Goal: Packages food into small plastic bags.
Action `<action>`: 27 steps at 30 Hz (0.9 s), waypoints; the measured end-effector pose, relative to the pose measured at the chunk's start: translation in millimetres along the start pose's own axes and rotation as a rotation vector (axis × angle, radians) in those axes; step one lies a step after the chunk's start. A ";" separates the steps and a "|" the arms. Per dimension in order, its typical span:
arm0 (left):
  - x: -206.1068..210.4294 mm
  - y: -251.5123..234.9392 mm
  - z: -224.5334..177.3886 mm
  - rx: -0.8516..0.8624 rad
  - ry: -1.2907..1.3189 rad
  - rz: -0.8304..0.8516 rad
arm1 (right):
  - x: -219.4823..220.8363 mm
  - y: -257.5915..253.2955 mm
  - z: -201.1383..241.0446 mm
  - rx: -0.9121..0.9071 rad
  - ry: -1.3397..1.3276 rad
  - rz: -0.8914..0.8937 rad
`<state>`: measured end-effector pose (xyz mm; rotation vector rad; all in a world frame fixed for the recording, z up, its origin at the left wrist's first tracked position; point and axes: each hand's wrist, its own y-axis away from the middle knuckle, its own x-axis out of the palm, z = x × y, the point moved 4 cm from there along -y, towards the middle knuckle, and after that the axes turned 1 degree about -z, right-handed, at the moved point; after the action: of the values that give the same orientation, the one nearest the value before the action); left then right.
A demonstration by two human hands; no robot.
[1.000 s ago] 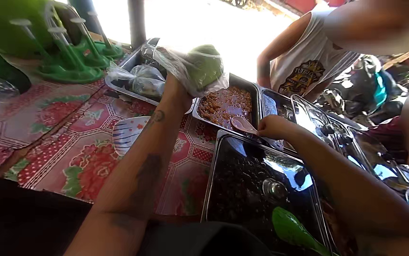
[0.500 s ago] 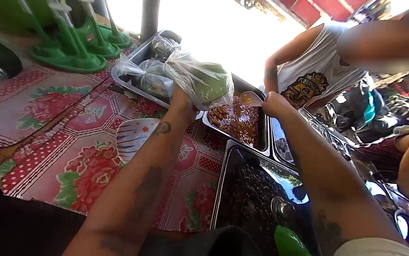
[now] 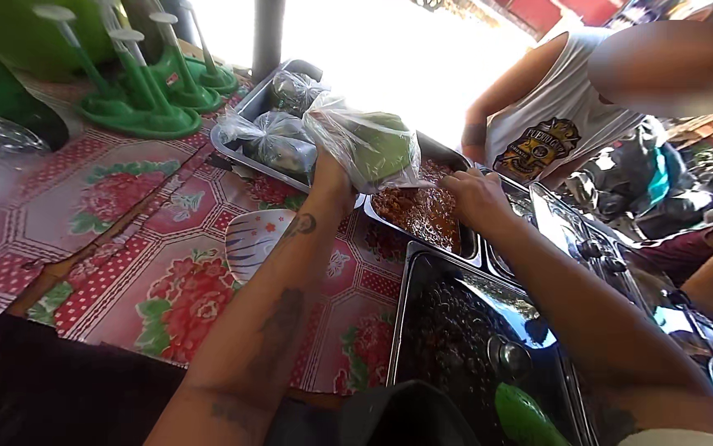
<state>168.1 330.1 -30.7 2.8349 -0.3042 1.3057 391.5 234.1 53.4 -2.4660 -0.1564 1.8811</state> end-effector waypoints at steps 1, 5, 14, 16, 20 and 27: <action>1.4 -0.2 -0.9 -0.009 -0.018 -0.005 | -5.3 10.7 -9.1 0.008 0.013 -0.010; 5.8 5.5 -3.5 -0.029 -0.077 0.037 | -2.1 29.0 -41.3 0.346 -0.071 0.063; 15.3 5.5 -3.6 -0.036 -0.063 0.192 | -4.9 82.9 -10.3 0.275 -0.128 -0.046; 16.3 7.0 -4.1 -0.036 -0.080 0.193 | -8.7 96.1 -14.4 0.496 -0.059 0.048; 20.3 10.6 -7.0 -0.038 -0.044 0.133 | -14.0 108.8 12.8 0.689 -0.181 0.289; 22.5 15.2 -13.0 -0.084 -0.058 0.144 | -18.2 79.8 52.4 0.533 -0.512 0.334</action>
<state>169.9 312.4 -6.5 2.8299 -0.5608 1.2022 340.9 151.2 49.8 -1.7102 0.6908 2.2618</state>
